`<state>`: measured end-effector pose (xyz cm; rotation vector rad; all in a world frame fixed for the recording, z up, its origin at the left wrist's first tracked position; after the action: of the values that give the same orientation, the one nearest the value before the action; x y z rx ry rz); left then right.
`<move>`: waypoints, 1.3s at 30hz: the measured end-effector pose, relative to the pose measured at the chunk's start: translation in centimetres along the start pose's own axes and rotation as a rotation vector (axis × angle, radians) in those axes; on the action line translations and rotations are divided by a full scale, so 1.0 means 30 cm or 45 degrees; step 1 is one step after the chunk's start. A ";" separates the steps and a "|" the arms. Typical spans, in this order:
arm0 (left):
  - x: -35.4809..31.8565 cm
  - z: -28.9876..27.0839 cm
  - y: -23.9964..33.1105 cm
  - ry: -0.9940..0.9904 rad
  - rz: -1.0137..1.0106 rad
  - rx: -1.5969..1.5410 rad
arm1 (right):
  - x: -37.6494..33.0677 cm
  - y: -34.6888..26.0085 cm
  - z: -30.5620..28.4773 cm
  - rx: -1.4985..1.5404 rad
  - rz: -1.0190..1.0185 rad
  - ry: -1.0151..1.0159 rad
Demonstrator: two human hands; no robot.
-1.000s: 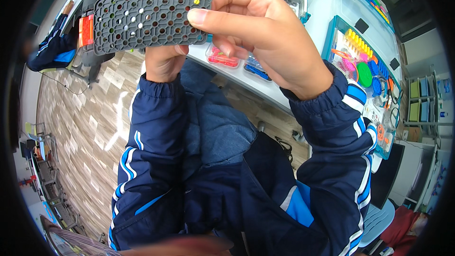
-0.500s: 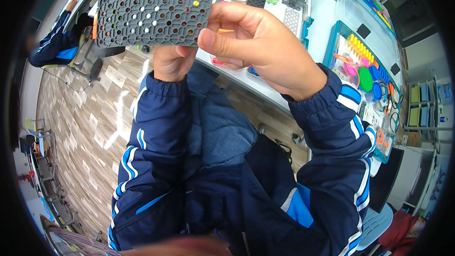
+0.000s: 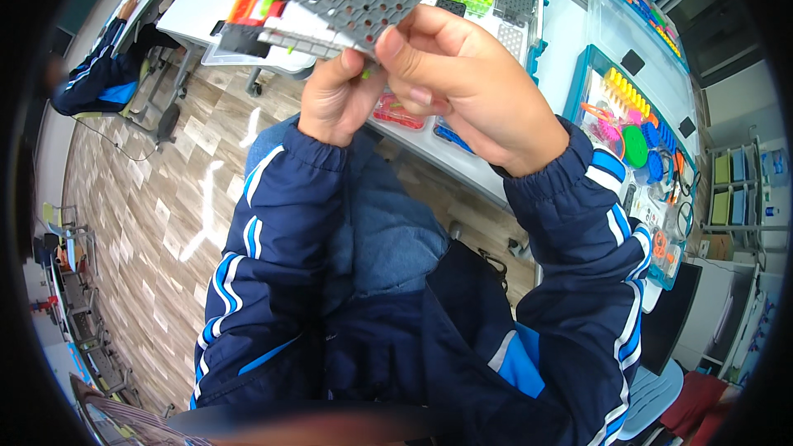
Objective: The person assembles a small wheeled vehicle using LEGO Technic parts. They attach a grey plate to a chassis with wheels, then add green and blue circular pieces and an orange connector, rotating the assembly to fit each piece.
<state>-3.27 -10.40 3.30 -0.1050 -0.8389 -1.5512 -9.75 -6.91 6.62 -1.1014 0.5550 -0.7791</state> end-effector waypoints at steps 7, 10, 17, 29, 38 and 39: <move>0.064 -0.062 -0.126 0.238 -0.092 -0.103 | 0.028 -0.013 -0.114 0.247 -0.049 0.139; 0.062 -0.051 -0.174 0.324 -0.182 -0.328 | 0.027 -0.014 -0.166 0.323 -0.033 0.253; 0.030 -0.052 -0.120 0.412 -0.241 -0.155 | 0.022 -0.024 -0.222 0.441 -0.056 0.370; 0.085 0.263 0.272 -0.389 0.301 2.247 | 0.017 -0.049 -0.259 0.143 -0.077 0.441; 0.289 0.176 0.067 -0.715 0.197 2.066 | -0.012 -0.056 -0.322 0.297 -0.147 0.603; 0.284 0.186 0.073 -0.706 0.304 2.085 | -0.010 -0.055 -0.322 0.309 -0.135 0.584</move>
<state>-5.18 -14.18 12.83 0.5576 -2.1862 -0.2374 -17.51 -12.58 4.61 -0.7310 0.7667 -1.1722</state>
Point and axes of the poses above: each hand's wrist, its own x-axis towards the middle knuckle, its own z-axis out of the palm, y = z × x, the point moved 10 cm from there along x, towards the middle knuckle, and after that the axes turned 7 degrees about z, right-handed, at the moved point
